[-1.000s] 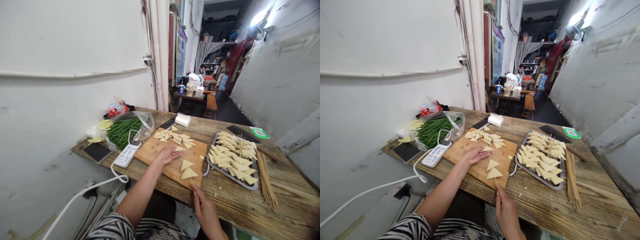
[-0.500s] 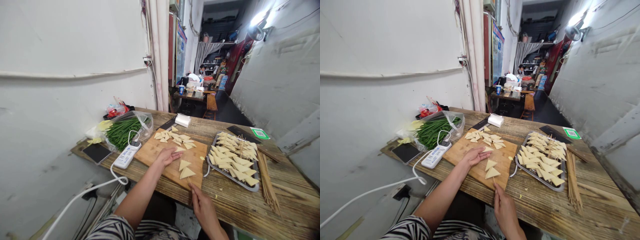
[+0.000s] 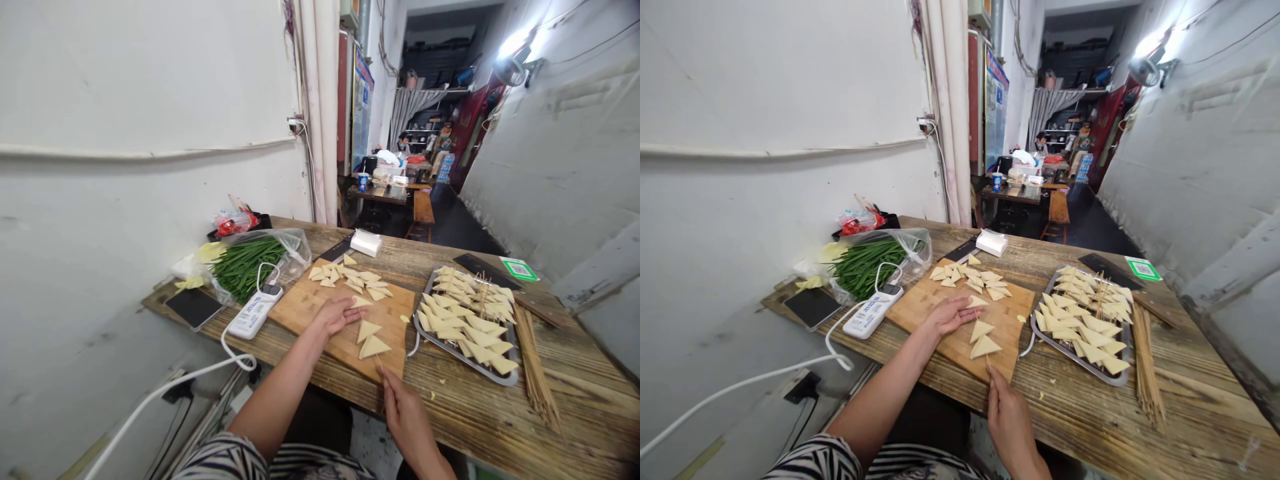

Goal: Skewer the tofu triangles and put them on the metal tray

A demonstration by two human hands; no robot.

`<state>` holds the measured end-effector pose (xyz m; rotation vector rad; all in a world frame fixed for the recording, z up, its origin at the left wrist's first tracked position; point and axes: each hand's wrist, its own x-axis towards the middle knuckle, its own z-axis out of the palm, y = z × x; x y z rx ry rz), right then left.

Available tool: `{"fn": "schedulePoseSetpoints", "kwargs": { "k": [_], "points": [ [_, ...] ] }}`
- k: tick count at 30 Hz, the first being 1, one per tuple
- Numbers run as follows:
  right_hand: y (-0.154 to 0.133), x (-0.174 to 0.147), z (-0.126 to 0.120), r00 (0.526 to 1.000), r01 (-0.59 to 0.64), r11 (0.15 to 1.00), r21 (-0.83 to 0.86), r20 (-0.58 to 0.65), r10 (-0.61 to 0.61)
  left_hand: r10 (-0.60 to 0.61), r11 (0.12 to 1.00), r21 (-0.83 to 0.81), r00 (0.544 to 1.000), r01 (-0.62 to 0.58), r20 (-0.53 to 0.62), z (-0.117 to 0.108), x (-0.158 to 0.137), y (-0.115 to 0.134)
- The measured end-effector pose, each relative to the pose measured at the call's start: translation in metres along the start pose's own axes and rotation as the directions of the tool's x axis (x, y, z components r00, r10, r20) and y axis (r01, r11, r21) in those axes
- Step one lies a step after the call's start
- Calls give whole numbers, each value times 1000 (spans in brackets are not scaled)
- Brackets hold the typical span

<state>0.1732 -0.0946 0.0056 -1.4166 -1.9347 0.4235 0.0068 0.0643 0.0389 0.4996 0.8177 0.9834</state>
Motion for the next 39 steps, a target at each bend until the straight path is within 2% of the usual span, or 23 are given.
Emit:
{"fn": "schedulePoseSetpoints", "kwargs": {
  "k": [8,17,23,30,39],
  "points": [
    [-2,2,1,1000,-15,1000,-11,-11,14,-26,999,-46,1000,25,-14,3,-1,0],
    [-1,2,4,999,-32,999,5,-24,32,-3,999,-39,1000,2,-25,4,0,-3],
    [-1,2,5,997,-4,1000,12,-72,5,-27,999,-38,999,26,-29,8,-2,-4],
    [0,2,6,996,-1,1000,12,-85,2,-36,995,-91,999,35,-10,12,-4,-5],
    [1,2,9,994,17,1000,-3,-108,-17,-46,996,-73,999,44,-29,18,-11,-7]
  ]
}}
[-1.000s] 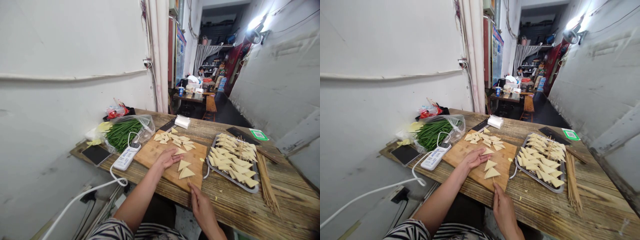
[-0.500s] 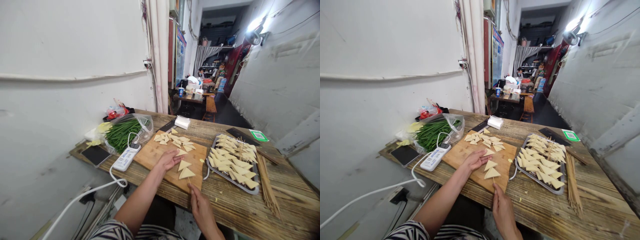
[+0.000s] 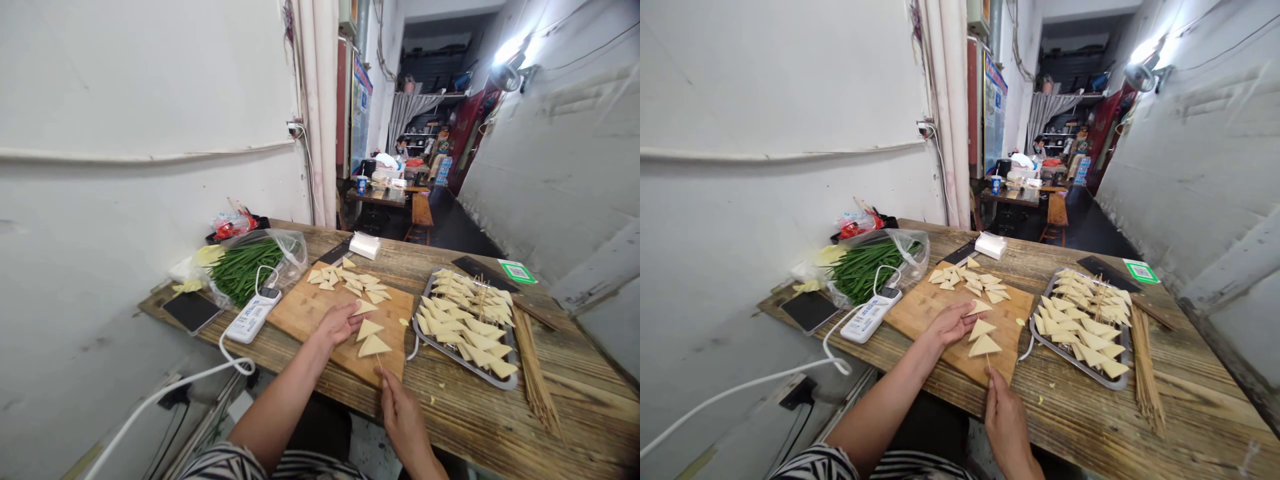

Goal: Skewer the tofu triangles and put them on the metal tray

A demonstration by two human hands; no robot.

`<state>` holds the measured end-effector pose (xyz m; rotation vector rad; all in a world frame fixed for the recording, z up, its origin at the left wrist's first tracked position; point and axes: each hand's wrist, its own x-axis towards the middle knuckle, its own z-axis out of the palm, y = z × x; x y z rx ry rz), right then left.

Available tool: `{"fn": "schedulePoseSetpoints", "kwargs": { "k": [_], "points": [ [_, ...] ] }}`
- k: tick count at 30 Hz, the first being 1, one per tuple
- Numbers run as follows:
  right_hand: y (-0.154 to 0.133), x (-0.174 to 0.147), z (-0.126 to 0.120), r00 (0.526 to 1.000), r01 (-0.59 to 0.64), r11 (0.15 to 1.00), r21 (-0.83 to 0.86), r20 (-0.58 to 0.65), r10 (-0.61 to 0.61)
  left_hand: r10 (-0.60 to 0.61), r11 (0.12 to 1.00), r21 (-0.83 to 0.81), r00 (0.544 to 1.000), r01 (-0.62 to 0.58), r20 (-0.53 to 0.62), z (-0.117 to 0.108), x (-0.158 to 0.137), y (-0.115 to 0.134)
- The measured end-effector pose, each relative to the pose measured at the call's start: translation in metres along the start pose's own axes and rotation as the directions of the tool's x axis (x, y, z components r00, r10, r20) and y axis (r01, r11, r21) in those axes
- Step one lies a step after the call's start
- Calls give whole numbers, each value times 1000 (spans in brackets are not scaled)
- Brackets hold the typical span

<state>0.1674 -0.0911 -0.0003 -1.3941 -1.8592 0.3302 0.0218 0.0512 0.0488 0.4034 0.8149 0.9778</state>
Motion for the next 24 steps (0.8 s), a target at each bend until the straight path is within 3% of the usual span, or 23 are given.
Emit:
{"fn": "schedulePoseSetpoints", "kwargs": {
  "k": [20,22,24],
  "points": [
    [-3,8,1,999,-32,999,28,15,31,42,998,53,999,-42,4,6,-6,-6],
    [-3,7,0,1000,-30,999,29,8,30,82,991,103,996,-85,31,5,-7,-7],
    [-4,4,-3,1000,-30,999,34,-5,30,197,966,166,980,-196,11,4,-9,-9]
  ]
}}
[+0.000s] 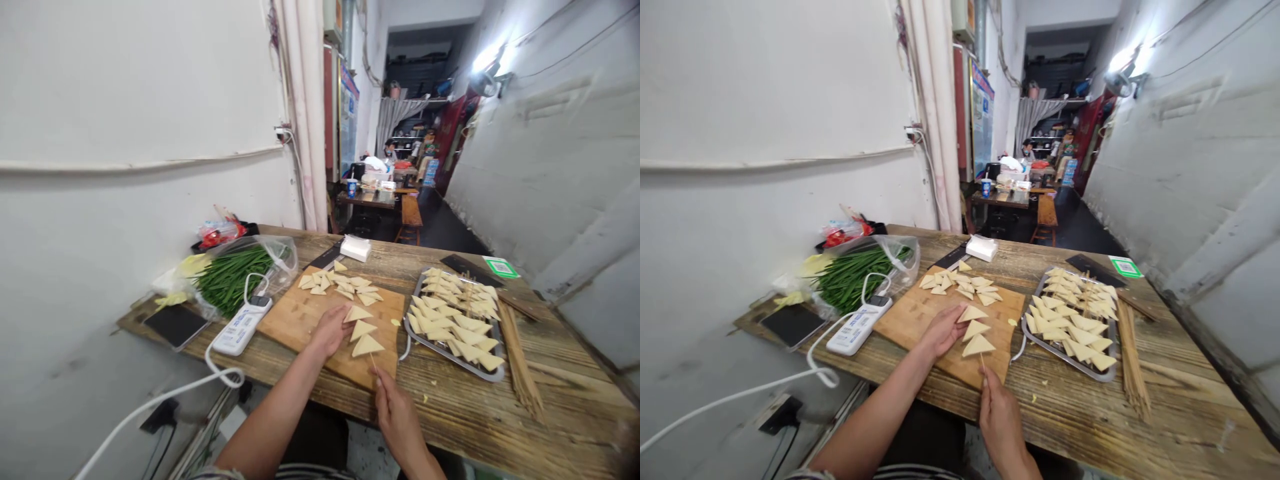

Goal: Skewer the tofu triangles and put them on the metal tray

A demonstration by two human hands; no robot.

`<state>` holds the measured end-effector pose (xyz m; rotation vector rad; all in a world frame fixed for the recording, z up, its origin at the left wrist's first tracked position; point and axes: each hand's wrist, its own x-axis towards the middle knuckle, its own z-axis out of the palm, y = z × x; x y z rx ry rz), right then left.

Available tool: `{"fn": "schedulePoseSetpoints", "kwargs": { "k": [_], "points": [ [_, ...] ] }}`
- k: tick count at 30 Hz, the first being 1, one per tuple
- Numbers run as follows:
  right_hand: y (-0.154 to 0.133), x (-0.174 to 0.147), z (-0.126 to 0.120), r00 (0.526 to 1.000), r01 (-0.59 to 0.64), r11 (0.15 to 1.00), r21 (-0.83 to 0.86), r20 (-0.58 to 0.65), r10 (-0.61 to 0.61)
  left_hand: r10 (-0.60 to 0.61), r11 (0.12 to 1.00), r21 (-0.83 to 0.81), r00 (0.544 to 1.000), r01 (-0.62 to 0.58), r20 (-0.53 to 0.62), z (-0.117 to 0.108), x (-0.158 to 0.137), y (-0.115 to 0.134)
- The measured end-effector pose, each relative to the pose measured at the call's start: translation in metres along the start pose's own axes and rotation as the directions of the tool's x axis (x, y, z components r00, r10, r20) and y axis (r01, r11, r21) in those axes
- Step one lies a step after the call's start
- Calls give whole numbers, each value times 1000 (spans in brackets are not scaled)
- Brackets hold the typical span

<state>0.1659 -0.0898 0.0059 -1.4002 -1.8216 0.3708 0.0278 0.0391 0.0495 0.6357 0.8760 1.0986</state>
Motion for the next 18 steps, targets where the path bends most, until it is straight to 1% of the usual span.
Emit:
{"fn": "schedulePoseSetpoints", "kwargs": {
  "k": [1,2,3,4,8,11,15,17,18],
  "points": [
    [-1,-2,-3,1000,-3,1000,4,-9,3,81,996,35,996,-79,-38,-1,-1,-1],
    [-2,-3,-6,1000,-10,1000,9,-17,10,141,989,69,984,-134,-109,-2,-1,-2],
    [-4,-4,-10,999,-19,1000,14,-30,19,160,984,97,977,-147,-142,-3,-1,-4],
    [-5,-5,-16,998,-28,999,18,-49,29,170,982,108,974,-155,-148,-5,0,-5],
    [-5,-8,-46,987,-91,996,15,-129,92,194,974,133,977,-181,-91,-14,3,-9],
    [3,-10,-76,977,-150,989,-7,-158,147,212,971,126,975,-203,-66,-20,3,-10],
    [28,-4,-122,984,-153,987,-50,-105,147,183,980,84,983,-180,-24,-25,3,-7],
    [45,5,-149,987,-152,976,-156,-67,143,162,984,79,987,-161,-1,-26,4,-5],
    [54,11,-163,990,-141,962,-234,-17,141,154,985,81,988,-155,7,-27,4,-5]
  ]
}}
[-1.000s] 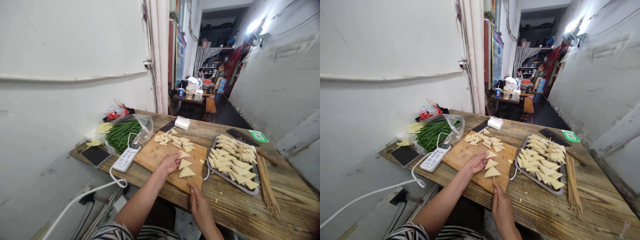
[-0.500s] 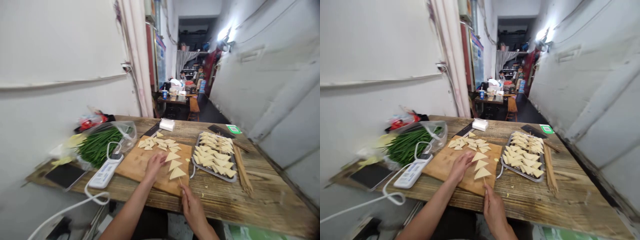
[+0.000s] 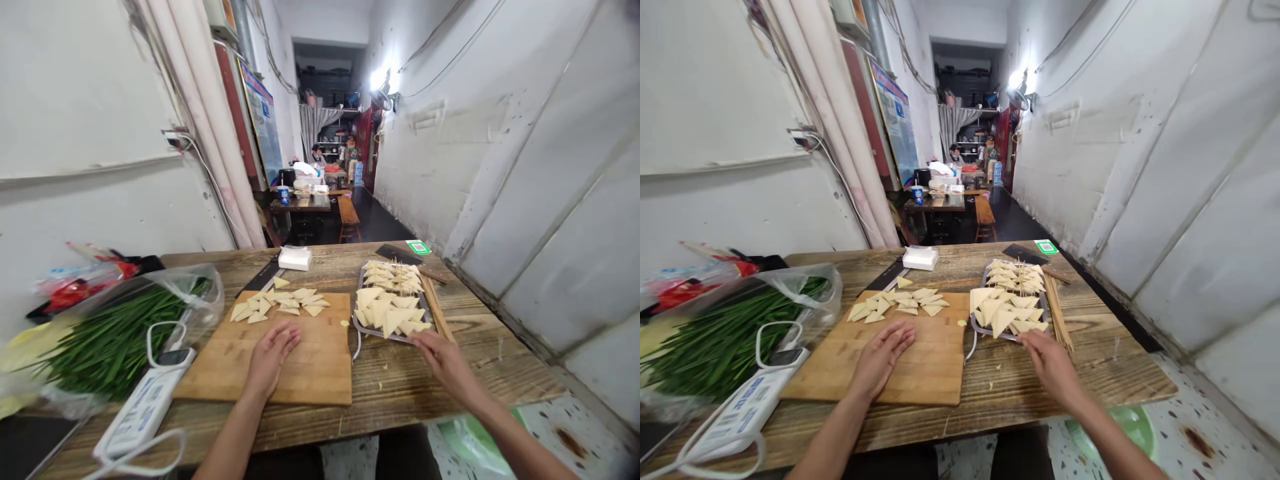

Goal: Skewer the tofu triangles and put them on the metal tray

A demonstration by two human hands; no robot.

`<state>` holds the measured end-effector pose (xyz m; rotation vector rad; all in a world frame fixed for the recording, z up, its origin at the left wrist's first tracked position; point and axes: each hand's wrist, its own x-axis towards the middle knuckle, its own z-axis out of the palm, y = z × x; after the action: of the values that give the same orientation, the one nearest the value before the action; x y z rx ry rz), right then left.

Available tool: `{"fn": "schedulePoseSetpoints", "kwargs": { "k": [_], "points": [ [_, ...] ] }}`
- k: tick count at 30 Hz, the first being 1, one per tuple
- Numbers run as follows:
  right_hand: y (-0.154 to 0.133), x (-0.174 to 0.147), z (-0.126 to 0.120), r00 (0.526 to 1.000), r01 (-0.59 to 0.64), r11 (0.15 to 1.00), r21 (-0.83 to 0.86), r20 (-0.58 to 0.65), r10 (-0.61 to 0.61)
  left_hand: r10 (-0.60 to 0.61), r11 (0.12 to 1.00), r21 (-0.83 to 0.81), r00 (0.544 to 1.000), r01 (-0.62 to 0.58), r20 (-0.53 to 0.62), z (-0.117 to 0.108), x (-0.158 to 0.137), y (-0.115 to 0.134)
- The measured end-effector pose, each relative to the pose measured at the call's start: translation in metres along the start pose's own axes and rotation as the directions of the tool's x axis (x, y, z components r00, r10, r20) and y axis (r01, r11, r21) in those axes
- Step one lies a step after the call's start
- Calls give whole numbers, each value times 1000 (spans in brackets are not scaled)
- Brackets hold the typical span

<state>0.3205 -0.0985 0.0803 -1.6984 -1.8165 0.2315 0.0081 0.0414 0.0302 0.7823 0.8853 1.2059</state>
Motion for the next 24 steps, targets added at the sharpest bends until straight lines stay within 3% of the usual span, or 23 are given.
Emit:
{"fn": "schedulePoseSetpoints", "kwargs": {
  "k": [2,7,11,16,20,24],
  "points": [
    [21,17,-23,990,53,973,-226,139,-22,-5,1000,6,1000,5,13,-1,0,0],
    [54,57,-67,935,142,943,-302,354,-28,8,999,34,1000,-9,26,-2,1,-2],
    [64,88,-77,886,190,918,-349,464,-7,4,999,54,1000,-5,18,-1,1,-1],
    [68,135,-69,881,178,879,-443,469,58,-4,997,77,1000,3,6,-1,0,-1],
    [66,173,-54,912,133,869,-477,401,81,-22,996,82,1000,22,-9,0,-2,1],
    [60,197,-33,951,64,910,-409,301,68,-45,994,94,999,46,-15,1,-2,3]
  ]
}}
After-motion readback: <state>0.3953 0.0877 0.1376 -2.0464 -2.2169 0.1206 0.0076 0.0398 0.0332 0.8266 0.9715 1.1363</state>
